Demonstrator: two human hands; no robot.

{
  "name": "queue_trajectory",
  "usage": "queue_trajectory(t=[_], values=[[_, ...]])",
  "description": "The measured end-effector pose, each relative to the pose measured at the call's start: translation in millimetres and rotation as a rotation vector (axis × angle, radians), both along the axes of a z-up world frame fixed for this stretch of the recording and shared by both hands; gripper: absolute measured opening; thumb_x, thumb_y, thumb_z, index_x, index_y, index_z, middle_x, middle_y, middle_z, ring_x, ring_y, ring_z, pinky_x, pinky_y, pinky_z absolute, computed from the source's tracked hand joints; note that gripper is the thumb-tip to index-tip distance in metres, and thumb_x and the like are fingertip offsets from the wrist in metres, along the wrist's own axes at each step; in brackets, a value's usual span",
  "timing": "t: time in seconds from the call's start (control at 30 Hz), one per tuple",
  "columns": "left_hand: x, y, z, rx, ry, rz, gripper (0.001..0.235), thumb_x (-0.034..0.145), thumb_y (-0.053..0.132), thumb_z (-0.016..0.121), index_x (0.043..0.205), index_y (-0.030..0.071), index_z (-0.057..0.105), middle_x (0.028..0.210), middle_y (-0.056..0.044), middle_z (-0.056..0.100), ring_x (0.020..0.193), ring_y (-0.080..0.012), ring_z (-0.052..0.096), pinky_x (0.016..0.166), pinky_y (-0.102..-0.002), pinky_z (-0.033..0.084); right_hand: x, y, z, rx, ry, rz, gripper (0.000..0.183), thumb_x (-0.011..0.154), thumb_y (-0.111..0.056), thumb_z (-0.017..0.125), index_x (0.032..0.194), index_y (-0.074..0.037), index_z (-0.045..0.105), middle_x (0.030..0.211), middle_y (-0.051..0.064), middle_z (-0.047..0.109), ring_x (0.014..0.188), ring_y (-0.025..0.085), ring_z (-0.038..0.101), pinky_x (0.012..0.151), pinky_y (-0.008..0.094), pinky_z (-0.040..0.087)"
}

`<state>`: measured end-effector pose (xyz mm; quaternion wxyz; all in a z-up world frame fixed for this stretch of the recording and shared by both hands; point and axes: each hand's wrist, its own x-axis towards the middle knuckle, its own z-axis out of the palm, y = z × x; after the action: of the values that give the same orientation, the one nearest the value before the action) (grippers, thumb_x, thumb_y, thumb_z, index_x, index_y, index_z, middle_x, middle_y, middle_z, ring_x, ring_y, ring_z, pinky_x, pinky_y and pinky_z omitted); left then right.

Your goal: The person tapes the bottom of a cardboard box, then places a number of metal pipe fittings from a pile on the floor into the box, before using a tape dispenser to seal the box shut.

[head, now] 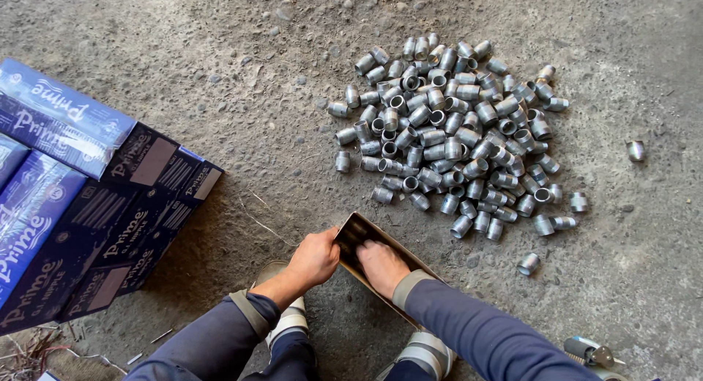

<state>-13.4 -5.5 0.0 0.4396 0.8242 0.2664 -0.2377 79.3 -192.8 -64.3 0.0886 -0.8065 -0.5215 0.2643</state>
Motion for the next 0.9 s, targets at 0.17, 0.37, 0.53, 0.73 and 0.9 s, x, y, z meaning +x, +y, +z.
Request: queue_trajectory(t=[0.17,0.37,0.53,0.73,0.9], values=[[0.0,0.1,6.9,0.015,0.011,-0.009,0.031,0.094,0.026,0.045,0.111,0.015,0.068,0.107,-0.029,0.075,0.11,-0.0525,0.069,0.094,-0.063,0.057,32.1,-10.6,128.4,0.153,0.294,-0.065,0.016,0.089,-0.014,0.073,0.094,0.0,0.068,0.09,0.023,0.072,0.091,0.047,0.074,0.075,0.054,0.061],[2.3,-0.8,-4.2,0.045,-0.043,-0.04,0.031,0.092,0.023,0.045,0.108,0.012,0.069,0.104,-0.03,0.075,0.107,-0.0536,0.069,0.094,-0.064,0.057,129.3,-107.2,104.0,-0.012,-0.051,-0.965,0.029,0.095,-0.049,0.071,0.106,-0.022,0.075,0.097,0.0,0.082,0.102,0.026,0.077,0.086,0.043,0.06],[2.3,1.2,-0.4,0.065,-0.014,-0.049,0.031,0.091,0.025,0.044,0.105,0.015,0.069,0.101,-0.029,0.075,0.107,-0.0531,0.069,0.092,-0.065,0.056,114.2,-115.4,62.4,-0.426,-0.003,-0.993,0.071,0.084,-0.071,0.069,0.123,-0.011,0.067,0.123,0.026,0.076,0.121,0.046,0.071,0.101,0.056,0.055],[2.9,1.9,3.7,0.065,-0.009,-0.04,0.029,0.091,0.024,0.045,0.101,0.014,0.069,0.099,-0.029,0.075,0.106,-0.0531,0.068,0.092,-0.065,0.055,133.4,-145.9,-73.3,-0.316,-0.046,-1.194,0.077,0.08,-0.051,0.08,0.132,-0.009,0.042,0.113,0.026,0.077,0.11,0.048,0.074,0.098,0.057,0.056],[6.1,0.0,7.4,0.057,-0.007,0.0,0.03,0.091,0.025,0.045,0.1,0.015,0.072,0.097,-0.027,0.076,0.105,-0.0511,0.069,0.092,-0.063,0.056,106.5,-111.9,66.7,-0.07,0.002,-1.193,0.055,0.082,-0.039,0.08,0.123,-0.006,0.065,0.114,0.024,0.078,0.117,0.043,0.071,0.102,0.054,0.053]])
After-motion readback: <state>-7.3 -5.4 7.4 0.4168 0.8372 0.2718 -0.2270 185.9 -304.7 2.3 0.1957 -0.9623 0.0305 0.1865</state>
